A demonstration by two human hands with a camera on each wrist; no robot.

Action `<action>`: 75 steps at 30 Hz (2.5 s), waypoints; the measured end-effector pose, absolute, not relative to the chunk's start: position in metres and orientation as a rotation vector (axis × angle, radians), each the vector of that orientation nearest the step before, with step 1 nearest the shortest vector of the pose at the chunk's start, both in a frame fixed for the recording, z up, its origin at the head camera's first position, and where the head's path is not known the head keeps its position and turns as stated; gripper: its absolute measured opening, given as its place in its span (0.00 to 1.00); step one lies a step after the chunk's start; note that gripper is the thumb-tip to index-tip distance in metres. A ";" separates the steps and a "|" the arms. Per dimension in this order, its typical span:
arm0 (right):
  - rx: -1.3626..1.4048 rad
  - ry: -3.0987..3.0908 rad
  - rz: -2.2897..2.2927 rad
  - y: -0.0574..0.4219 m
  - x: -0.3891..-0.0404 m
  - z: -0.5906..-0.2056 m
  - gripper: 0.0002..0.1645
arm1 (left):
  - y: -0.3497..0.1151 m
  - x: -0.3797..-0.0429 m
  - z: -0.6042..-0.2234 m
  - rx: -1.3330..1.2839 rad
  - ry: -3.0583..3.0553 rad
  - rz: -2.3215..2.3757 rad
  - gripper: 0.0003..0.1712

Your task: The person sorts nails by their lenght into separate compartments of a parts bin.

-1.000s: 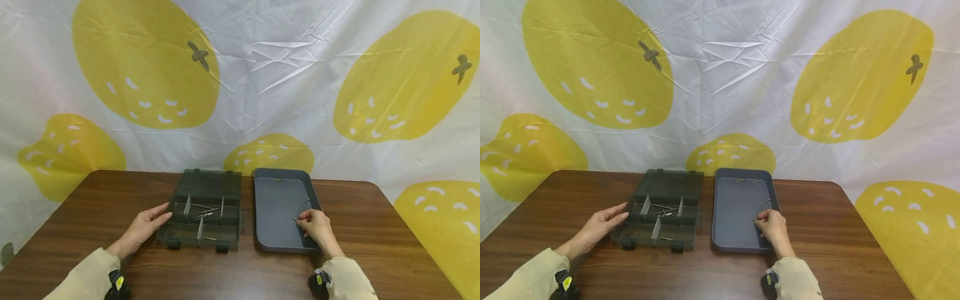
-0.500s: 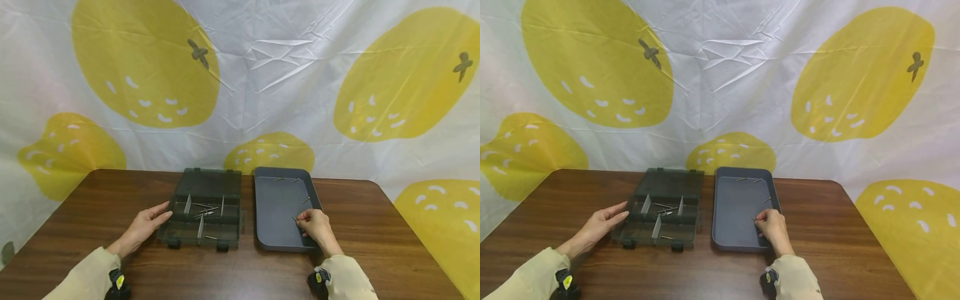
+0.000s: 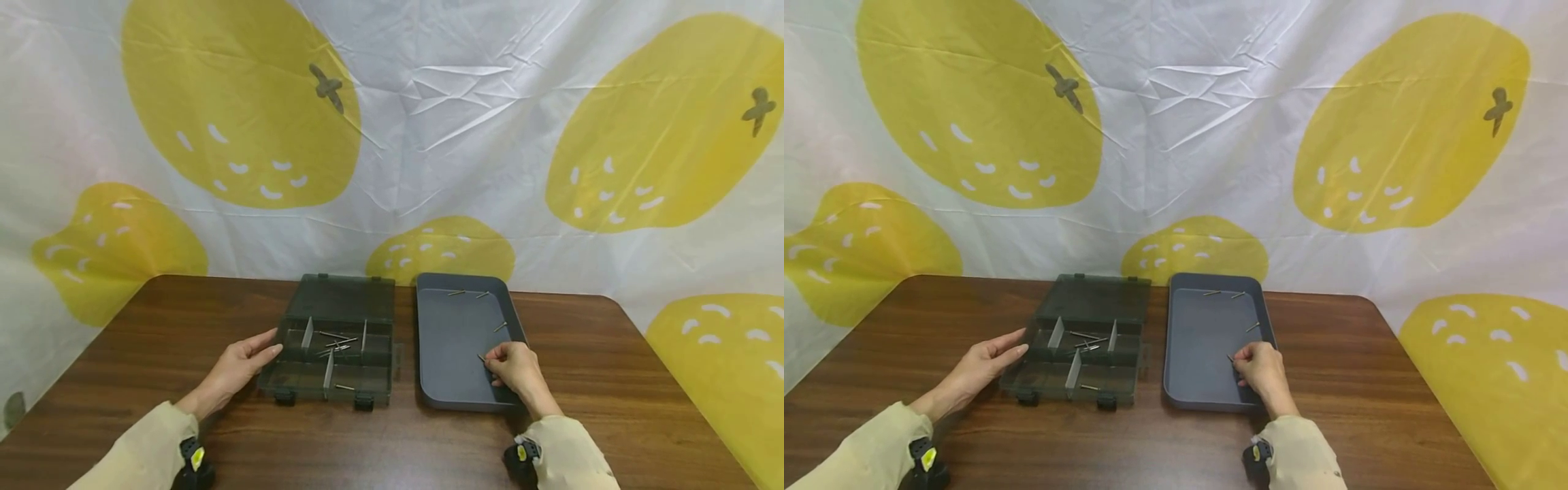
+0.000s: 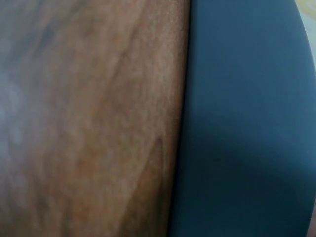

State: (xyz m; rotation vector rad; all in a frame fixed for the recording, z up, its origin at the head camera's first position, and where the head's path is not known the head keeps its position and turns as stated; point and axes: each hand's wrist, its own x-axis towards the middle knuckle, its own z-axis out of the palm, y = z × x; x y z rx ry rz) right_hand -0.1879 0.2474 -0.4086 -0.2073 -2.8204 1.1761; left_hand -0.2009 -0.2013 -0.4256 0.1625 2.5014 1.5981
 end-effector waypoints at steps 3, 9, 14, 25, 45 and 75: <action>-0.215 -2.787 1.273 0.247 -0.189 -0.410 0.03 | -0.202 -0.201 -0.426 0.172 2.494 1.603 0.40; -0.226 -2.711 1.511 0.242 -0.191 -0.408 0.04 | -0.203 -0.201 -0.426 0.178 2.471 1.616 0.39; -0.189 -2.645 1.701 0.233 -0.193 -0.401 0.06 | -0.203 -0.202 -0.427 0.183 2.468 1.626 0.40; -0.013 -2.605 1.876 0.188 -0.191 -0.385 0.07 | -0.204 -0.202 -0.428 0.184 2.485 1.618 0.39; 0.505 -2.743 1.887 0.090 -0.190 -0.378 0.05 | -0.202 -0.202 -0.427 0.180 2.474 1.640 0.38; 0.561 -2.927 1.466 0.069 -0.191 -0.388 0.06 | -0.202 -0.201 -0.427 0.186 2.486 1.623 0.39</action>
